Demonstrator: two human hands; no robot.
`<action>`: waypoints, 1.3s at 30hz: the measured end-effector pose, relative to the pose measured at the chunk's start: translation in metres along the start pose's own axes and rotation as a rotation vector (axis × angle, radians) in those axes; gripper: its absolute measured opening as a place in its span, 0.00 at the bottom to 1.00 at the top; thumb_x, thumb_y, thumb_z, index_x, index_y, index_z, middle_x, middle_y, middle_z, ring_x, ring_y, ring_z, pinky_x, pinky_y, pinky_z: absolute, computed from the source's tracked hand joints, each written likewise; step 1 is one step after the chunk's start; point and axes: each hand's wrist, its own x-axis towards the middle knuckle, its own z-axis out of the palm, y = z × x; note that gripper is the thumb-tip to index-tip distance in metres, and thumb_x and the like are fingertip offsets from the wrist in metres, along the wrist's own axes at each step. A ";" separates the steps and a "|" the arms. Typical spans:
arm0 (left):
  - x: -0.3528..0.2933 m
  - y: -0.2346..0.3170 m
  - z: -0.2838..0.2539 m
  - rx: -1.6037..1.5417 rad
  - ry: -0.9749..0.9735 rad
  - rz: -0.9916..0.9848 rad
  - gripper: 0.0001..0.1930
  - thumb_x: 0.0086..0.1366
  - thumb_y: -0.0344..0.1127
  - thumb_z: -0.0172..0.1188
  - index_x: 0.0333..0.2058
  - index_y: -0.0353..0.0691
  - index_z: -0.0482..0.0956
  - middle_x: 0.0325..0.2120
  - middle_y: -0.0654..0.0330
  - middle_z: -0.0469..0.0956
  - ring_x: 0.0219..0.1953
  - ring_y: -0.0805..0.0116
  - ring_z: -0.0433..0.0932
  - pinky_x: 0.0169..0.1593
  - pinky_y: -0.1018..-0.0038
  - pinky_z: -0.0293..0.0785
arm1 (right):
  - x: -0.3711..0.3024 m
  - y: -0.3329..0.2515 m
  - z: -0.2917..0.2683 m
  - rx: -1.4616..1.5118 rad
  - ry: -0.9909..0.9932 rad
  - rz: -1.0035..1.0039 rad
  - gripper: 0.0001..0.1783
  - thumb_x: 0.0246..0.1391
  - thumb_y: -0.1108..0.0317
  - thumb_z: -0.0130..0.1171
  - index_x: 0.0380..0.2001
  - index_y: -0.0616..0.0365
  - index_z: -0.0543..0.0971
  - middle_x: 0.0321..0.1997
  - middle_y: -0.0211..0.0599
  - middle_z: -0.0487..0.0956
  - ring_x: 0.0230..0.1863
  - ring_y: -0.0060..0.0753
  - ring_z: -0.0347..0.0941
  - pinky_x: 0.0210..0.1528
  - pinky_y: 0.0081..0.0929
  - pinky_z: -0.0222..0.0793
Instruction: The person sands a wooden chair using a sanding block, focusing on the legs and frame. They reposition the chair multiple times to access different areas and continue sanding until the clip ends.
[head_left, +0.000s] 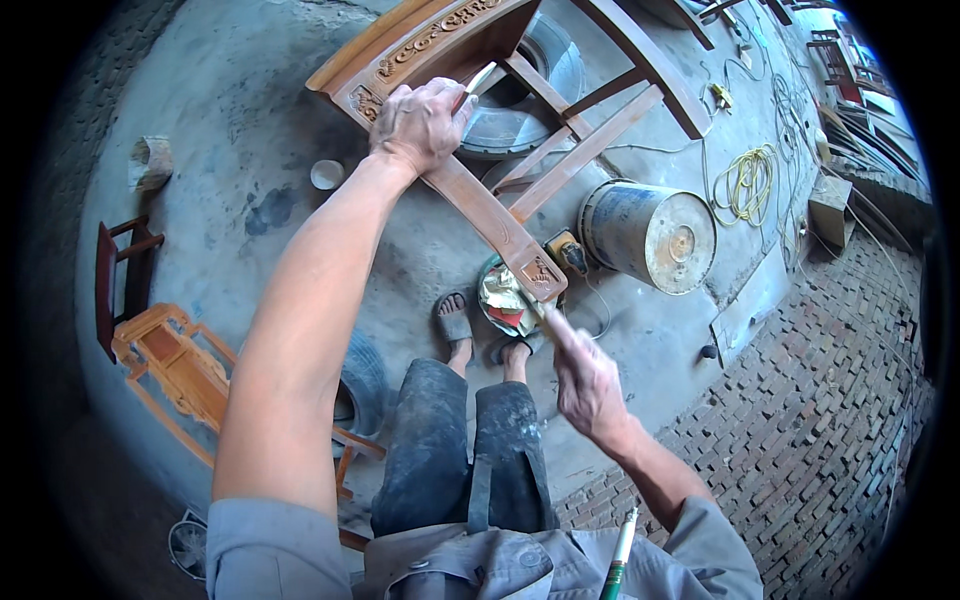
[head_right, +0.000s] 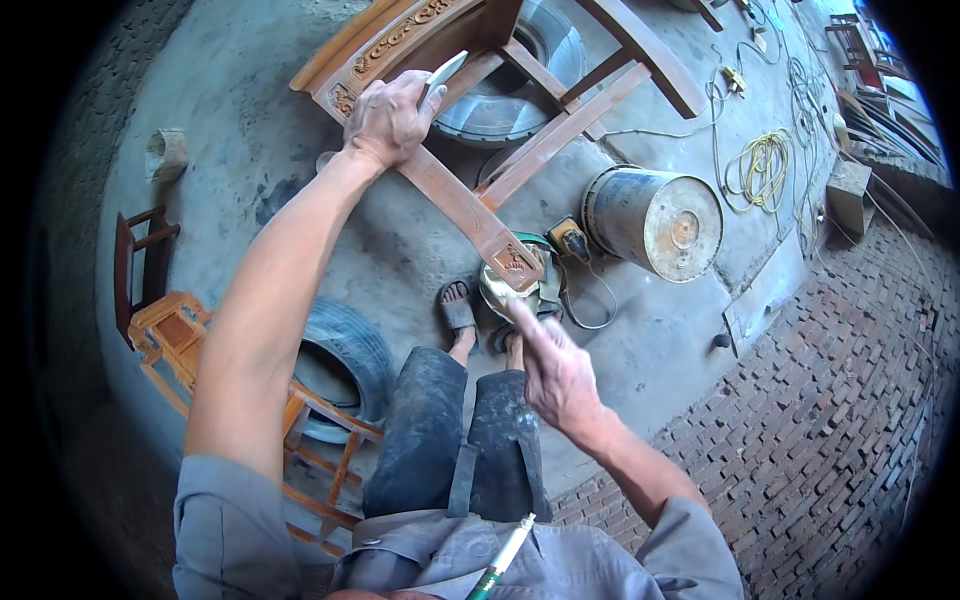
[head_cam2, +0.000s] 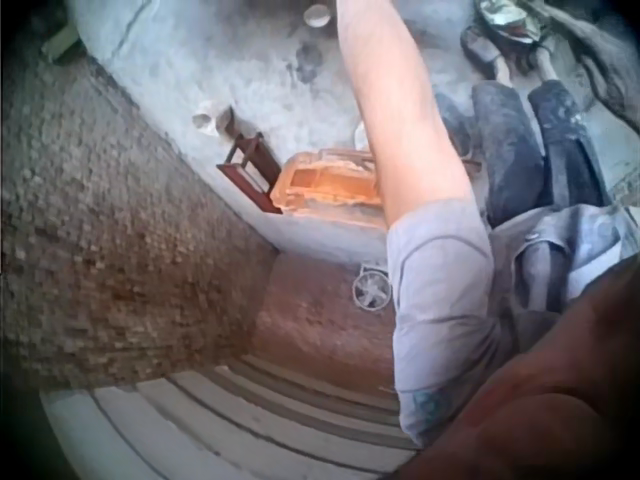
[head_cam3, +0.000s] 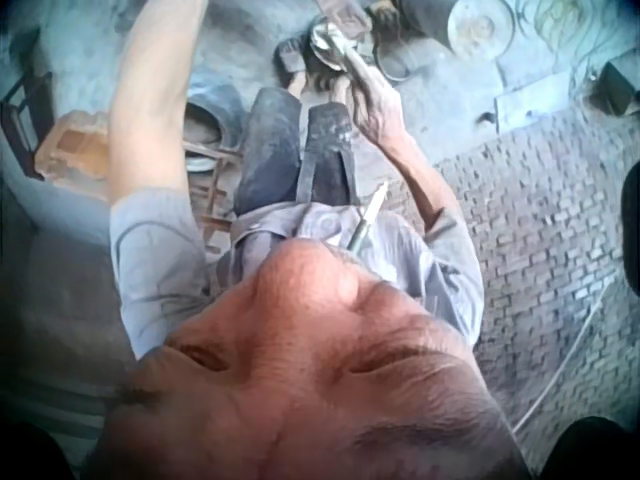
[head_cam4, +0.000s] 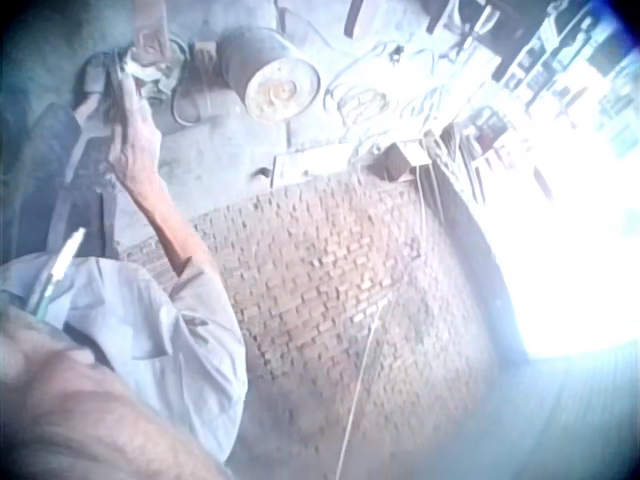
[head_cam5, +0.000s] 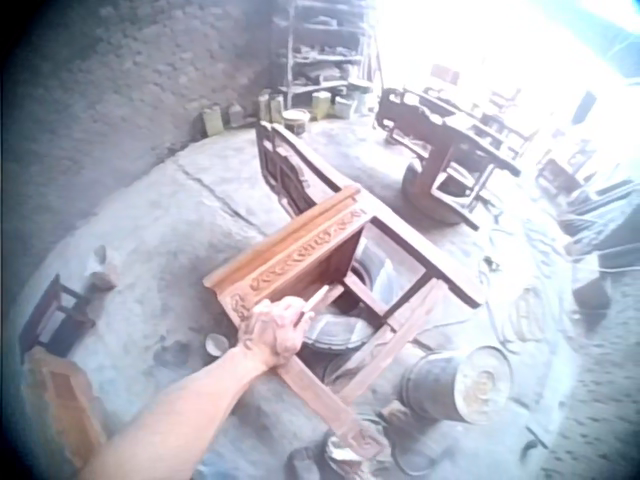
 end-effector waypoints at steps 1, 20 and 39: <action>0.000 -0.001 0.002 -0.003 0.004 0.005 0.17 0.70 0.46 0.51 0.45 0.42 0.80 0.44 0.55 0.81 0.40 0.49 0.80 0.47 0.59 0.74 | 0.010 -0.003 -0.006 -0.095 0.013 -0.009 0.34 0.54 0.79 0.53 0.66 0.47 0.67 0.32 0.44 0.73 0.31 0.47 0.75 0.32 0.39 0.72; 0.000 0.000 0.004 0.039 -0.038 -0.001 0.17 0.70 0.47 0.50 0.46 0.42 0.80 0.43 0.56 0.81 0.39 0.50 0.80 0.48 0.60 0.73 | 0.055 0.014 0.003 -0.570 -0.114 0.002 0.36 0.56 0.70 0.54 0.68 0.34 0.62 0.39 0.46 0.74 0.28 0.48 0.79 0.24 0.41 0.74; 0.003 0.006 -0.004 0.103 -0.179 -0.100 0.19 0.70 0.49 0.49 0.47 0.44 0.80 0.44 0.56 0.81 0.41 0.47 0.80 0.50 0.58 0.74 | 0.054 0.017 0.004 -0.537 -0.150 0.030 0.37 0.56 0.71 0.54 0.69 0.33 0.61 0.42 0.48 0.73 0.29 0.49 0.79 0.27 0.43 0.76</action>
